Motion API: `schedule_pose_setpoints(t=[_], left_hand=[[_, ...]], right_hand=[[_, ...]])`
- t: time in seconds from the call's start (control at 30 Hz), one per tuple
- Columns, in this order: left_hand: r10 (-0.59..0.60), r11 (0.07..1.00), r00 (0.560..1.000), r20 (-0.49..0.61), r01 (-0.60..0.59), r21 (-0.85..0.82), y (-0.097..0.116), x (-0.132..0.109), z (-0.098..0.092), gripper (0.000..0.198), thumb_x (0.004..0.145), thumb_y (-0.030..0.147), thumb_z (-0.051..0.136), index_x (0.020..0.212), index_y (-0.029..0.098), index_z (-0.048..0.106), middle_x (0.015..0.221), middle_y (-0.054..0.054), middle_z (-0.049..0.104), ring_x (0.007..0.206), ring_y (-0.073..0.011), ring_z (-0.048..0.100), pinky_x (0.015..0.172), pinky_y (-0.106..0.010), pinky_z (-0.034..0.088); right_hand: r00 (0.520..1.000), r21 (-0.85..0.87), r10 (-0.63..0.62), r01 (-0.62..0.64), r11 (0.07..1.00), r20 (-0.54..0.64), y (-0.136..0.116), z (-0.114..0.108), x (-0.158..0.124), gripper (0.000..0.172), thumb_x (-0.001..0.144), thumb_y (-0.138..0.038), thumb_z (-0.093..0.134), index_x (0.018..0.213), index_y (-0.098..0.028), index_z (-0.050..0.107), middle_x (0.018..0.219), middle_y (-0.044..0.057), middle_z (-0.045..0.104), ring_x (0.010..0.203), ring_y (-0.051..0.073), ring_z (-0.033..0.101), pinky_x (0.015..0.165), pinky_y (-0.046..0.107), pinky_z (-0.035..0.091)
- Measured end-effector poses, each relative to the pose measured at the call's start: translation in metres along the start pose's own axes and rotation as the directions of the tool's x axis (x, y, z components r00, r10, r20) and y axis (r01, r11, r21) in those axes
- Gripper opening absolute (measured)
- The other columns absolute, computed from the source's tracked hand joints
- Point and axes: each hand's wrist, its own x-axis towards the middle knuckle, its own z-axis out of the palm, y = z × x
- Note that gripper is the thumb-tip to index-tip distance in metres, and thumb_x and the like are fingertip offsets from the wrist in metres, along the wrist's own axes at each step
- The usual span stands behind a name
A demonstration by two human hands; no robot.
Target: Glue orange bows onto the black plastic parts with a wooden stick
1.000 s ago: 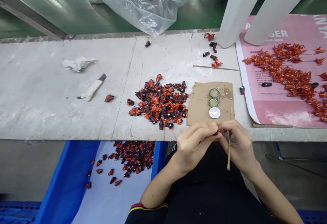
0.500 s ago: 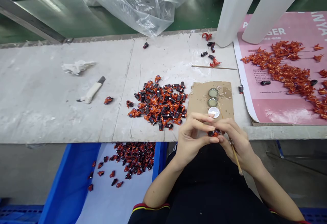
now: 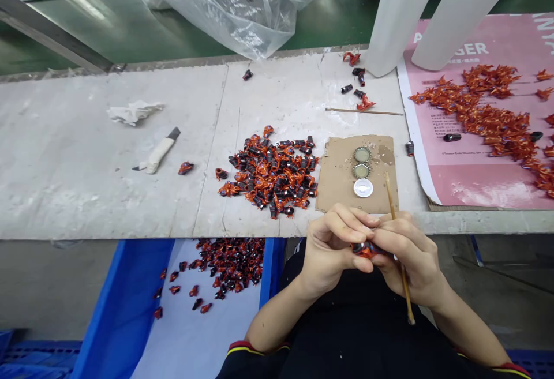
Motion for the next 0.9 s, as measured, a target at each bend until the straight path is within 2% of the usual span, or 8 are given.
schedule_pose_setpoints(t=[0.2, 0.37, 0.6, 0.7, 0.8, 0.87, 0.9], left_hand=[[-0.121, 0.992, 0.987, -0.107, 0.118, -0.035, 0.002, 0.003, 0.005, 0.018, 0.066, 0.022, 0.088, 0.079, 0.028, 0.075, 0.079, 0.006, 0.069, 0.089, -0.0045, 0.070, 0.085, -0.011, 0.054], [-0.195, 0.981, 0.965, -0.175, 0.189, -0.053, 0.003, 0.004, 0.004, 0.017, 0.066, 0.027, 0.087, 0.077, 0.027, 0.075, 0.080, 0.005, 0.069, 0.088, -0.0054, 0.069, 0.083, -0.012, 0.054], [-0.182, 0.980, 0.962, -0.204, 0.193, 0.036, 0.004, 0.005, 0.004, 0.020, 0.065, 0.028, 0.088, 0.078, 0.025, 0.073, 0.081, 0.004, 0.070, 0.086, -0.0065, 0.069, 0.082, -0.012, 0.054], [-0.114, 0.977, 0.971, -0.211, 0.148, 0.150, 0.005, 0.006, 0.002, 0.017, 0.070, 0.028, 0.085, 0.082, 0.026, 0.073, 0.081, 0.004, 0.072, 0.082, -0.0065, 0.070, 0.080, -0.013, 0.055], [0.096, 0.919, 0.965, -0.244, 0.009, 0.395, 0.015, 0.009, -0.009, 0.012, 0.078, 0.028, 0.078, 0.089, 0.026, 0.073, 0.084, 0.002, 0.073, 0.078, -0.0076, 0.069, 0.074, -0.015, 0.056], [0.270, 0.776, 0.934, -0.236, -0.066, 0.627, 0.034, 0.013, -0.022, 0.013, 0.083, 0.027, 0.073, 0.095, 0.025, 0.072, 0.090, 0.000, 0.073, 0.083, -0.0101, 0.069, 0.078, -0.019, 0.056], [0.329, 0.664, 0.920, -0.215, -0.064, 0.745, 0.046, 0.016, -0.030, 0.013, 0.085, 0.027, 0.071, 0.098, 0.025, 0.072, 0.092, -0.001, 0.073, 0.086, -0.0118, 0.069, 0.081, -0.022, 0.055]], right_hand=[[0.997, -0.018, 0.069, -0.069, 0.997, -0.024, 0.000, 0.003, 0.000, 0.012, 0.100, -0.020, 0.041, 0.096, -0.019, 0.052, 0.077, 0.001, 0.059, 0.071, 0.010, 0.053, 0.066, 0.021, 0.048], [0.994, 0.013, 0.111, -0.111, 0.994, 0.006, 0.004, 0.006, -0.002, 0.017, 0.101, -0.030, 0.039, 0.099, -0.018, 0.053, 0.080, 0.003, 0.060, 0.077, 0.012, 0.056, 0.069, 0.022, 0.049], [0.992, 0.009, 0.125, -0.124, 0.992, -0.022, 0.008, 0.008, -0.003, 0.011, 0.098, -0.020, 0.044, 0.094, -0.020, 0.053, 0.077, 0.002, 0.060, 0.073, 0.013, 0.057, 0.064, 0.024, 0.049], [0.991, 0.003, 0.136, -0.136, 0.991, 0.009, 0.010, 0.010, -0.004, 0.008, 0.097, -0.019, 0.047, 0.095, -0.020, 0.054, 0.080, 0.003, 0.062, 0.074, 0.013, 0.058, 0.066, 0.024, 0.050], [0.984, -0.022, 0.171, -0.170, 0.985, 0.046, 0.012, 0.008, -0.006, 0.012, 0.094, -0.016, 0.052, 0.104, -0.019, 0.056, 0.085, 0.003, 0.064, 0.076, 0.014, 0.060, 0.070, 0.026, 0.053], [0.980, -0.050, 0.194, -0.192, 0.980, 0.036, 0.015, 0.005, -0.008, 0.019, 0.092, -0.014, 0.055, 0.110, -0.019, 0.055, 0.088, 0.004, 0.064, 0.080, 0.014, 0.061, 0.072, 0.027, 0.054], [0.979, -0.066, 0.202, -0.200, 0.978, 0.023, 0.017, 0.003, -0.010, 0.023, 0.091, -0.012, 0.055, 0.113, -0.020, 0.055, 0.089, 0.004, 0.063, 0.081, 0.015, 0.062, 0.072, 0.028, 0.054]])
